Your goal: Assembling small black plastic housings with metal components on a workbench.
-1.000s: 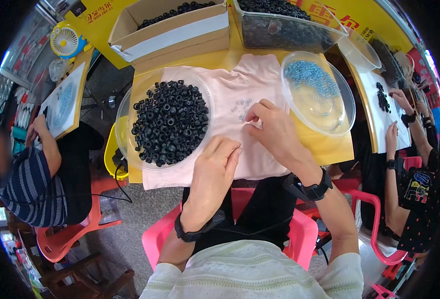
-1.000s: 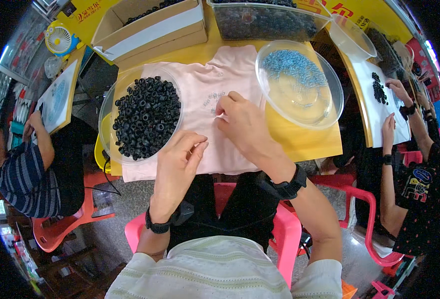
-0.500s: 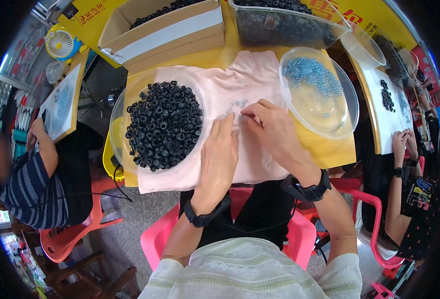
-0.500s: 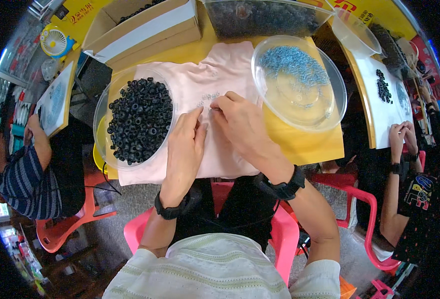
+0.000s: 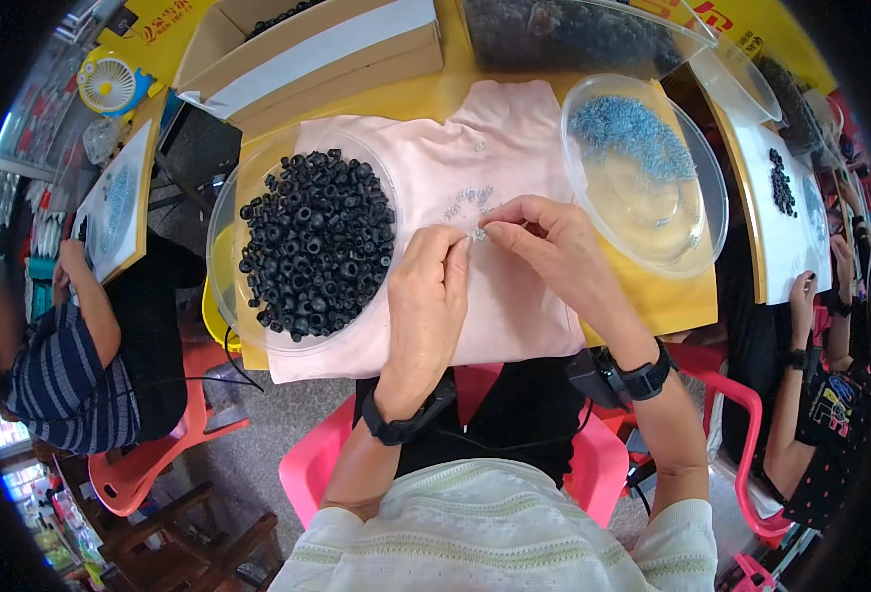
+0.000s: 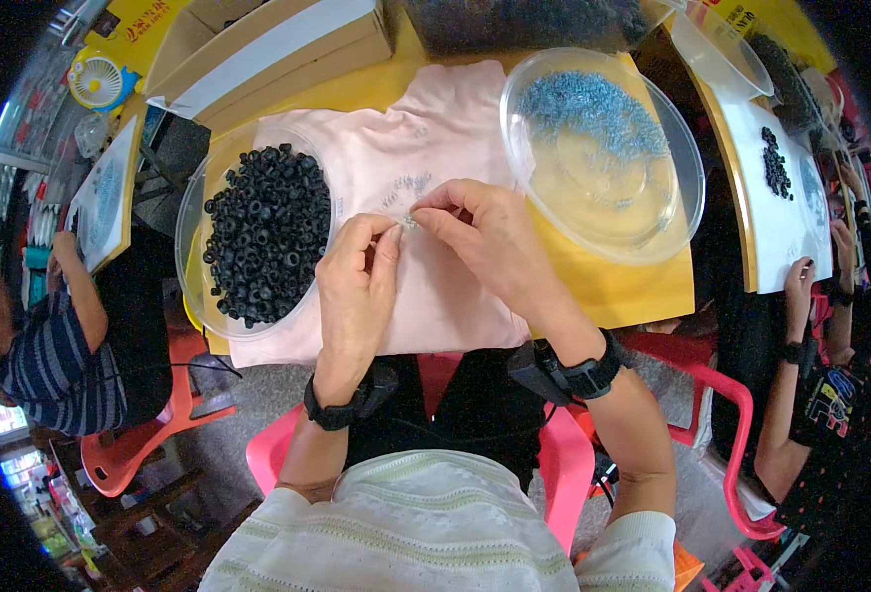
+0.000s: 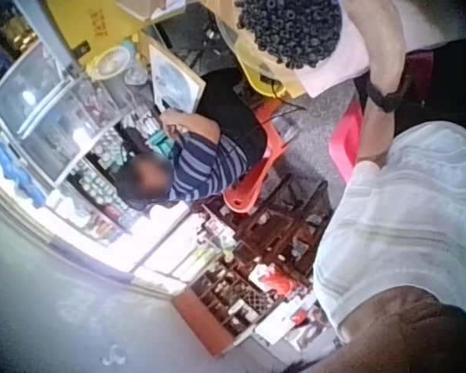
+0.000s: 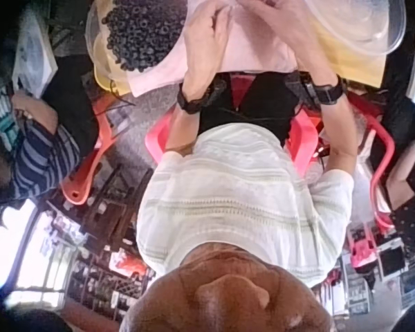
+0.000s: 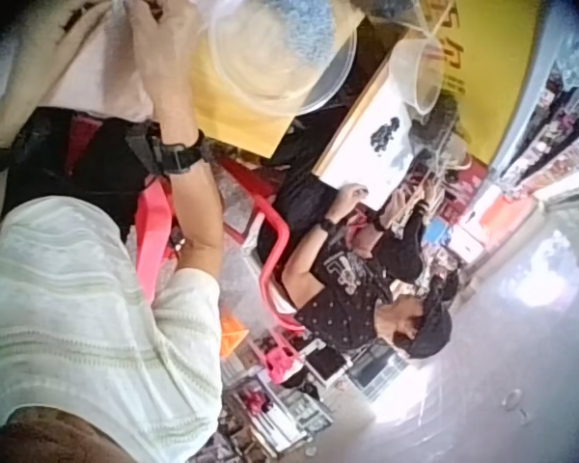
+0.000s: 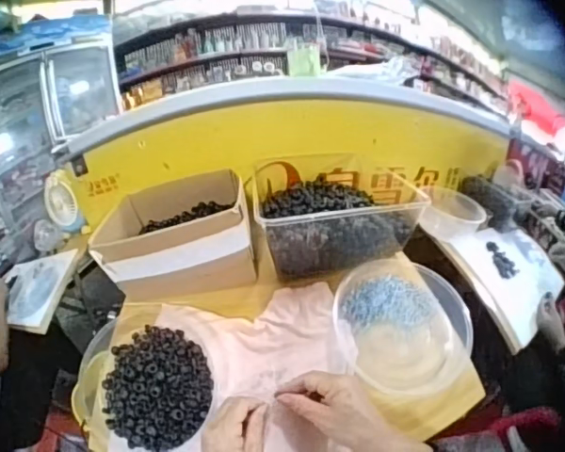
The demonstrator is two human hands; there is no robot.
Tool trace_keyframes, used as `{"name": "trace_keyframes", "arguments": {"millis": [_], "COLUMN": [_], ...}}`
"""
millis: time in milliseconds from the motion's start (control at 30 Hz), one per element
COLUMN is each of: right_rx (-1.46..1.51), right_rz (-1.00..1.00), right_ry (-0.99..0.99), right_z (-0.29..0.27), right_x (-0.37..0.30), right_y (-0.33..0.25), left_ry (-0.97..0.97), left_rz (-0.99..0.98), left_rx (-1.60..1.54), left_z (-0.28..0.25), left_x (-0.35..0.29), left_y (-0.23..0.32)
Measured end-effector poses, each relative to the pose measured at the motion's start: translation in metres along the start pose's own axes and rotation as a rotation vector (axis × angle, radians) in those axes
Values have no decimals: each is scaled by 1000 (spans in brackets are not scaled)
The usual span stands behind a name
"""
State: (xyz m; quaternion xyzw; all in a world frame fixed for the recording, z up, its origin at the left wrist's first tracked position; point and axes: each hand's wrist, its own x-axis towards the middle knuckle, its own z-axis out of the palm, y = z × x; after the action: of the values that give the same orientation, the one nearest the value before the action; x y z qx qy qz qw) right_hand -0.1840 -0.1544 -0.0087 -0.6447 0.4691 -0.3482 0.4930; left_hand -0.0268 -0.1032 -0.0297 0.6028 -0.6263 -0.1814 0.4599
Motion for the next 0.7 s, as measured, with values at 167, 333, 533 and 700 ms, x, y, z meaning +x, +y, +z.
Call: {"name": "trace_keyframes", "arguments": {"millis": [167,333,533,700], "right_rx": [-19,-32,-39,-46], "right_rz": [78,33,-31,-18], "right_ry": [-14,-32,-10,-6], "right_z": [-1,0,0,2], "right_x": [-1,-4,-6,-7], "right_y": [-8,-9,-2,-2], "left_ry": [-21,6,-15,-5], "left_rz": [-219,-86,-124,-139], "left_rx": [-173,-110,-80,-121], "left_z": [1,0,-2,0], "left_x": [-3,-3,-4,-5], "left_y": [13,7,3,9]}}
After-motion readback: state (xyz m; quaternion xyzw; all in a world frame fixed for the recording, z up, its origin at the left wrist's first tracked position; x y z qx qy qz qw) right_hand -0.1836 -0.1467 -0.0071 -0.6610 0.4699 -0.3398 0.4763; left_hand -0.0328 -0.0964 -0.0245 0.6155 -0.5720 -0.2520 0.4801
